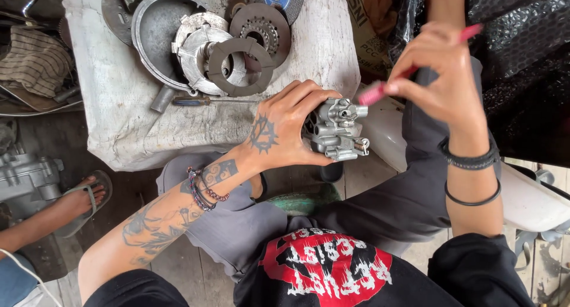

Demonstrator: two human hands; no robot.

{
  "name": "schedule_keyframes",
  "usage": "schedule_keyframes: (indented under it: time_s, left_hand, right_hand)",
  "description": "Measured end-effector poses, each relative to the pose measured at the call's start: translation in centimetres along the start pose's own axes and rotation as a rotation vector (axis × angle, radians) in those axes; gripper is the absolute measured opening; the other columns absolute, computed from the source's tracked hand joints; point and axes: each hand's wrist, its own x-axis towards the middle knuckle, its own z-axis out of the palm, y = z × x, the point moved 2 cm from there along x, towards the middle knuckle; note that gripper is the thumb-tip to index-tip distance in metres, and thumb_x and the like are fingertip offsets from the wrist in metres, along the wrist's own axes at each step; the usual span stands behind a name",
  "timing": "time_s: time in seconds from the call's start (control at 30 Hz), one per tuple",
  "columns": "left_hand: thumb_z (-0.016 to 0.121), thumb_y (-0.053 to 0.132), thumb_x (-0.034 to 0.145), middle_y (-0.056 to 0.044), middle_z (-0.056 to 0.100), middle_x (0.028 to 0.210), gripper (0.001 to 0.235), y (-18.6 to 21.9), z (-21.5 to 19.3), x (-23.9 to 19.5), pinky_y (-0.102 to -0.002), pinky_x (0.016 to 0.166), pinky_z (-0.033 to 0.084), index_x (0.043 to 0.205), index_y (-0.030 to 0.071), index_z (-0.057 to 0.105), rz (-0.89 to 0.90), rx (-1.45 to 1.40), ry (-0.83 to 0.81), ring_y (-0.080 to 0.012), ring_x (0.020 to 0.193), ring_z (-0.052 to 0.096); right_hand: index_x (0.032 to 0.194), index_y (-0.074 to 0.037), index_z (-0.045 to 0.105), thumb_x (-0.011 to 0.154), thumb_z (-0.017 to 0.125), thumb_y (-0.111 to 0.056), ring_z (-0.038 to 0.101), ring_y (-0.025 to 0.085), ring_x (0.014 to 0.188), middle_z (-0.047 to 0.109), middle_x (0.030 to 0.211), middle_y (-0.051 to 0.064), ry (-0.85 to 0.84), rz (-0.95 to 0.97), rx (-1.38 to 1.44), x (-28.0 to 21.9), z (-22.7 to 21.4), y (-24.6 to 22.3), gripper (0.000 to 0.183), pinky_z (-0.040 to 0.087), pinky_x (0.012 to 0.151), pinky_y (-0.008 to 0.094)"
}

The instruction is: Cleaning a motorcycle carburetor body using a toothbrush to remove dirt and grime.

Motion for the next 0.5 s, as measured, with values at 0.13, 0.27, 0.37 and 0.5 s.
schedule_keyframes:
  time_s: [0.13,0.27,0.37,0.5]
  left_hand:
    - [0.096,0.032,0.058,0.0,0.06,0.105,0.075,-0.1,0.0,-0.4,-0.03,0.074,0.053,0.123,0.012,0.064,0.03,0.043,-0.013,-0.0169,0.088,0.06]
    - [0.095,0.03,0.056,-0.001,0.064,0.112,0.082,-0.3,-0.2,-0.7,-0.033,0.082,0.054,0.128,0.013,0.061,-0.006,0.004,-0.041,-0.0191,0.094,0.064]
    - [0.095,0.029,0.056,-0.001,0.064,0.115,0.083,-0.5,-0.3,-0.6,-0.034,0.086,0.054,0.131,0.013,0.06,-0.011,-0.015,-0.063,-0.0199,0.098,0.065]
    - [0.095,0.03,0.055,-0.001,0.064,0.114,0.089,-0.5,-0.3,-0.6,-0.033,0.084,0.055,0.135,0.014,0.059,-0.011,-0.002,-0.07,-0.0195,0.094,0.064]
  right_hand:
    - [0.077,-0.003,0.069,0.09,0.078,-0.025,0.053,0.019,0.082,0.067,0.084,0.007,0.044,-0.013,0.106,-0.7,-0.2,0.7,0.027,0.029,0.126,0.046]
    - [0.076,-0.008,0.07,0.072,0.087,-0.024,0.056,0.017,0.083,0.066,0.079,0.001,-0.072,-0.088,0.162,0.4,0.6,-1.9,0.023,0.025,0.125,0.047]
    - [0.079,-0.006,0.073,0.076,0.092,-0.02,0.053,0.022,0.095,0.067,0.084,0.004,-0.004,-0.083,0.0,-0.4,-0.2,-0.6,0.025,0.025,0.124,0.047]
    - [0.079,-0.007,0.074,0.071,0.092,-0.035,0.056,0.022,0.091,0.068,0.082,0.005,0.105,-0.104,-0.054,-1.0,-0.8,-2.2,0.034,0.023,0.127,0.051]
